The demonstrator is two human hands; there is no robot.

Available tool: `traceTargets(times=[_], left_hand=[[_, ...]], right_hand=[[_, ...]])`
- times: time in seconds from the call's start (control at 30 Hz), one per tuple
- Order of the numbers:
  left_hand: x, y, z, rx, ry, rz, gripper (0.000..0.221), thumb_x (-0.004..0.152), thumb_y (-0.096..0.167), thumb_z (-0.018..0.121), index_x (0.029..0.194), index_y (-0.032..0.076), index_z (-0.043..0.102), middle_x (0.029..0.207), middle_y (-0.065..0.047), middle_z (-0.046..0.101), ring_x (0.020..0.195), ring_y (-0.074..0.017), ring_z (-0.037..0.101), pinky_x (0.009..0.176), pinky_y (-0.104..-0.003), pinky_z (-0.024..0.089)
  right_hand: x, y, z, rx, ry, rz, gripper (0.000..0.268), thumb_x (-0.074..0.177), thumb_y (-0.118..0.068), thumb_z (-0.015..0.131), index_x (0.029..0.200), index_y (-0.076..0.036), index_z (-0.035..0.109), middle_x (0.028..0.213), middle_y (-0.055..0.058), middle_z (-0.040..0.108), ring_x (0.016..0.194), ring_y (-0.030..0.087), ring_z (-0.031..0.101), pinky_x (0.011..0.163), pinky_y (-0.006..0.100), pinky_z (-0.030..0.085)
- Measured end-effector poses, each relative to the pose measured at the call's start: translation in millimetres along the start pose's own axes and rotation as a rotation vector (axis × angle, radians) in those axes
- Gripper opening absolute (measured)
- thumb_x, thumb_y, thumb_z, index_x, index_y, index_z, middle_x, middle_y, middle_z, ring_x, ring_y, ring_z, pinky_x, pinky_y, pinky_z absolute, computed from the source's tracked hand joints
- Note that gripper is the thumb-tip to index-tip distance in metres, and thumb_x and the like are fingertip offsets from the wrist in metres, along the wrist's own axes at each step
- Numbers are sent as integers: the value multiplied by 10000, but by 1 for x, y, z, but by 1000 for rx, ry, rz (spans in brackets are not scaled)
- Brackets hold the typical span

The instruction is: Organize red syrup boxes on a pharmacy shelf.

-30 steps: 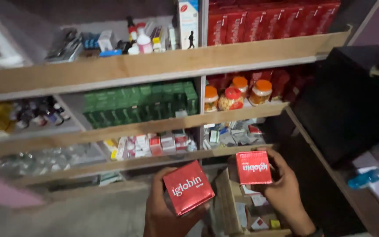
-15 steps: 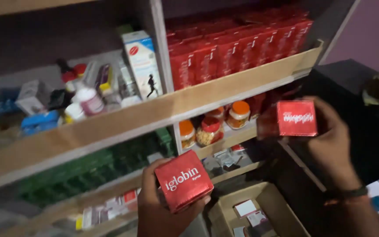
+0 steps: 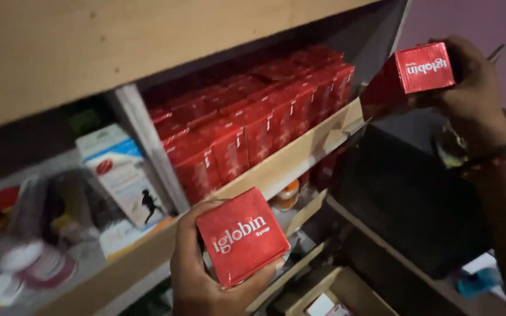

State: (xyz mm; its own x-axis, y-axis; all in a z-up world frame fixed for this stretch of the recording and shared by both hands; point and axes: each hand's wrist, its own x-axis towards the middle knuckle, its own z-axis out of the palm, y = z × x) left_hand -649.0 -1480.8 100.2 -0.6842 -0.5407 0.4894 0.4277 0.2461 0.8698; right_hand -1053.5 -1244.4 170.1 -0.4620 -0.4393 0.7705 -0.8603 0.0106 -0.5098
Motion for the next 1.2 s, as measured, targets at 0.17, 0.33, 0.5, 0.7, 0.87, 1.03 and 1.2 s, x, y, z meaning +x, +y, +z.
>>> traceTargets(times=[0.17,0.33,0.5,0.7,0.87,1.03,1.2], left_hand=[[41,-15,17,158,42,39,916,546,66,968,1313,44,467,1100,-115,743,984,-201,789,852,-347,655],[82,-52,34,3,29,37,926,568,76,943,1338,34,430,1083,-131,739,962,-195,786,819,-351,656],[115,-109,16,5,21,255,1008,628,319,929,1411,-62,420,1318,-207,614,1189,-247,654,1019,-393,540],[184,-173,-27,-392,252,-354,488,942,278,605,1269,-81,649,1188,-195,712,1028,-249,700,915,-370,563],[193,-187,-30,-353,369,-588,369,950,191,577,1216,-37,691,1064,-167,727,917,-237,698,844,-384,559],[186,-232,-56,-326,365,-604,430,934,249,606,1241,-43,677,1139,-179,706,1000,-251,677,907,-394,530],[159,-204,-49,-149,78,28,833,786,478,814,1356,-78,568,1368,-231,637,1248,-289,634,1108,-413,470]], right_hand=[[53,45,0,123,-18,202,616,926,107,669,1506,-26,509,1384,111,644,1211,263,688,885,406,615],[91,155,-2,181,-102,116,734,845,210,628,1527,-20,482,1449,131,584,1328,276,602,973,393,621],[112,171,3,417,-130,314,779,811,158,663,1528,-91,488,1409,65,614,1280,242,627,912,396,613],[128,214,-1,575,-238,249,961,683,154,751,1562,-92,452,1358,27,628,1255,174,608,1069,372,533],[128,225,22,698,-249,338,967,734,152,737,1606,-118,418,1320,31,647,1184,189,618,1014,363,535],[120,249,50,399,-387,504,911,813,124,671,1616,-177,367,1234,75,696,1118,194,663,1007,352,555],[105,293,77,-251,-231,391,754,777,-5,797,1446,-23,449,1154,199,680,1085,301,654,914,441,547]])
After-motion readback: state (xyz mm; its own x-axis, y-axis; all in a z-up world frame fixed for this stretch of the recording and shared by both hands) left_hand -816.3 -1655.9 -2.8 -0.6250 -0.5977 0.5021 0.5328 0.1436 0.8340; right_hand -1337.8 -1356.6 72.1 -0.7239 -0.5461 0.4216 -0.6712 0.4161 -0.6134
